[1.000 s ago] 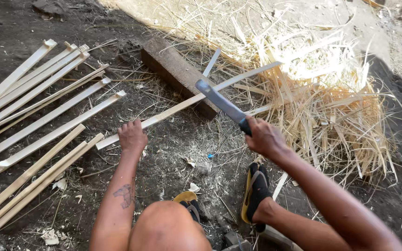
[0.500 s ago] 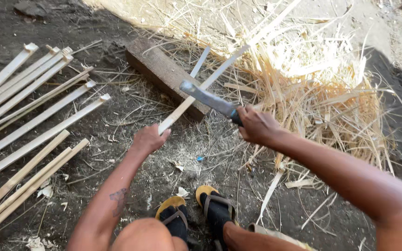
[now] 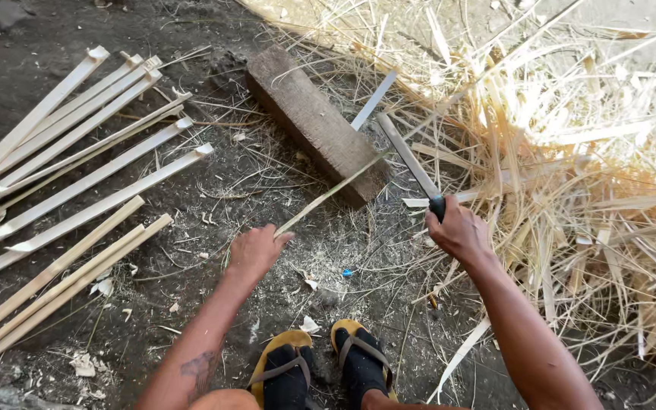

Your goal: The person uses a machete to shave thin strips from long bamboo sticks, repeatedly scraping the surface to smooth and thin the material. The person holds the bamboo against a wooden block and shaves it lengthwise, then places the finished pieces aside.

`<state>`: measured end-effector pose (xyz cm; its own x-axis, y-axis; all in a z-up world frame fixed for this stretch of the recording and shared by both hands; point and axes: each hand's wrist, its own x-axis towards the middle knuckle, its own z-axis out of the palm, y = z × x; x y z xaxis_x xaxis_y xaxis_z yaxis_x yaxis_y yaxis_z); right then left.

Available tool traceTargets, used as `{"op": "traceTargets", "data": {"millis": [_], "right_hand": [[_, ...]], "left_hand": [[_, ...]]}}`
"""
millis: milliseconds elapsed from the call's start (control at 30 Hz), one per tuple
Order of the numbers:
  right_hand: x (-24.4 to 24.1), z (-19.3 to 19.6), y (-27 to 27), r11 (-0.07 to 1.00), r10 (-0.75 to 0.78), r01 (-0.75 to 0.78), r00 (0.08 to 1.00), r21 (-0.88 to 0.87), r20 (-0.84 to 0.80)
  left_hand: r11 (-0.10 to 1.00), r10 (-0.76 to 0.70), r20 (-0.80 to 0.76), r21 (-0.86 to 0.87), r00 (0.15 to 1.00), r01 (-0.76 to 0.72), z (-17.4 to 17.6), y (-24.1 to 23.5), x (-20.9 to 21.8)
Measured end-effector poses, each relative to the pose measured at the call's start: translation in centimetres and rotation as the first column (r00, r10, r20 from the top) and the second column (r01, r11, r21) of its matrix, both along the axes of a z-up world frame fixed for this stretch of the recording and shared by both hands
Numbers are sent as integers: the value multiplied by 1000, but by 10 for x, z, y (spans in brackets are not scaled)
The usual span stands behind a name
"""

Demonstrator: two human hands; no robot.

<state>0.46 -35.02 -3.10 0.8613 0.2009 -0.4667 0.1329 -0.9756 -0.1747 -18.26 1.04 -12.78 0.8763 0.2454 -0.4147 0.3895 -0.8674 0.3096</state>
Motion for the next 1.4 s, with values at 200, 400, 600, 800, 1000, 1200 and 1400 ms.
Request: {"op": "traceTargets", "data": {"millis": [200, 400, 600, 800, 1000, 1200, 1400], "right_hand": [[-26, -27, 13, 999, 46, -46, 999, 2, -12], [-77, -17, 64, 970, 154, -86, 941, 226, -303], [-92, -11, 81, 942, 324, -286, 910, 173, -260], [-86, -18, 83, 899, 435, -424, 844, 105, -313], [-87, -23, 81, 952, 238, -176, 940, 251, -244], [-89, -30, 73, 949, 265, -244, 960, 197, -89], [-60, -24, 73, 853, 522, -509, 837, 116, -163]], "left_hand": [[998, 13, 14, -55, 1000, -12, -13, 8, -41], [999, -36, -90, 34, 995, 39, -53, -8, -8], [999, -50, -80, -22, 996, 48, -49, -17, 3], [998, -31, -158, -66, 987, 21, -23, -17, 18], [996, -34, -155, -92, 987, 20, -13, -20, 14], [993, -30, -95, -116, 995, 19, -26, -21, 5], [998, -56, -98, -43, 994, 52, -23, -7, -3]]}}
